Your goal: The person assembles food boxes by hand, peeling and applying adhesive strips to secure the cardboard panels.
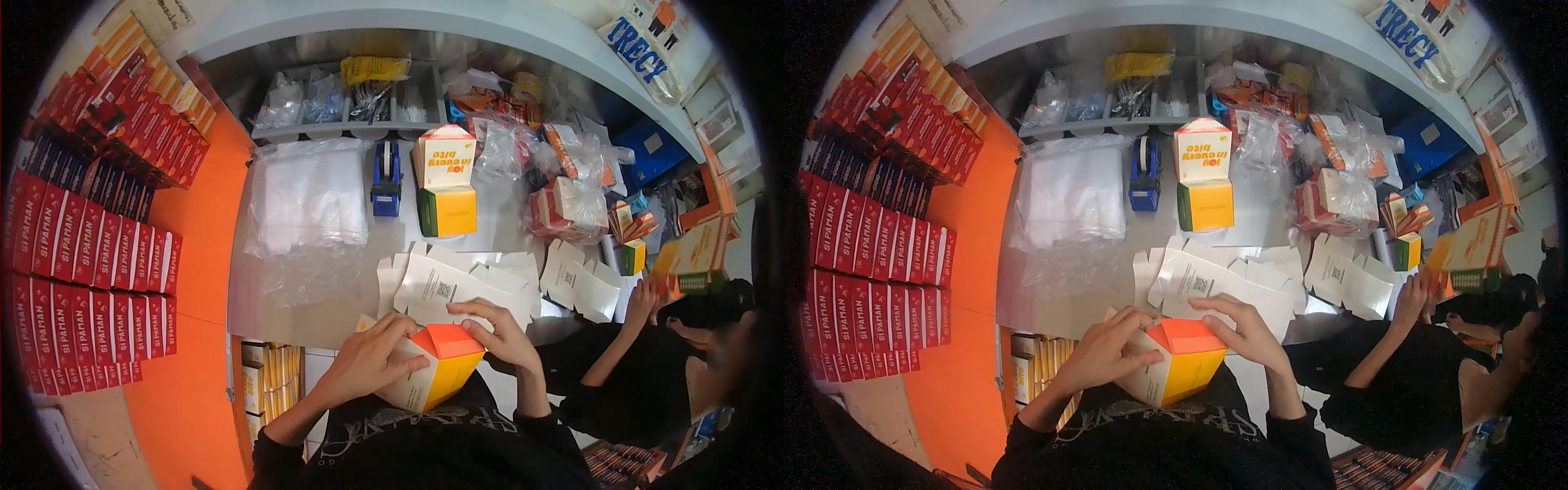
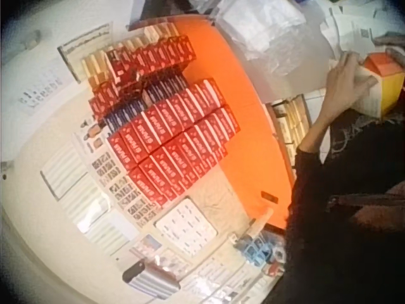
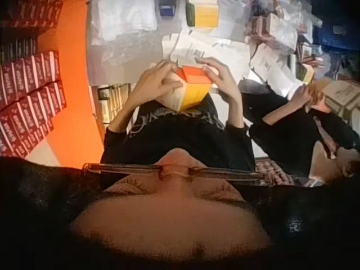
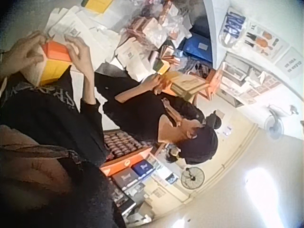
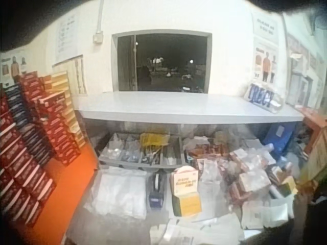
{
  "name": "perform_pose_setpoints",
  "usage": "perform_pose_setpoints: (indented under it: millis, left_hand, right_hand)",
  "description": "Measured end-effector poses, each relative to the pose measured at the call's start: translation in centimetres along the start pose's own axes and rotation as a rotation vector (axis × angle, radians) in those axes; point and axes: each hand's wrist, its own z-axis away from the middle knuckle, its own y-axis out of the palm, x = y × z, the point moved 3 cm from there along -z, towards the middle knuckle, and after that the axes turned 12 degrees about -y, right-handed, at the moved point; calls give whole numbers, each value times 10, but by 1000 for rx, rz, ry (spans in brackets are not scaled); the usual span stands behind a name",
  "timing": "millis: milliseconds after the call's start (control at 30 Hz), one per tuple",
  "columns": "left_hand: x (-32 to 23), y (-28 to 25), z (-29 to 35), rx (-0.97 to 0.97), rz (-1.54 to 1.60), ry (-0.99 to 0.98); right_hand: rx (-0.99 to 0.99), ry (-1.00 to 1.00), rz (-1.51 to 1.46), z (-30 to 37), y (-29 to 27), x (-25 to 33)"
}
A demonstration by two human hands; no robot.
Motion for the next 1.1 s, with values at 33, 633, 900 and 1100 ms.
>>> perform_pose_setpoints:
  millis: [33, 633, 900, 1100]
  left_hand:
    - [-3, 0, 0, 6, 6, -3]
    - [1, -2, 1, 419, 571, -113]
    - [2, -5, -3, -377, 475, 245]
    - [6, -7, -16, -29, 1412, -19]
  right_hand:
    - [-13, -238, 185, -8, -3, 26]
    - [204, -456, 438, -1, 31, 78]
    - [-61, -343, 33, -13, 29, 80]
    - [-195, -132, -218, -6, 26, 43]
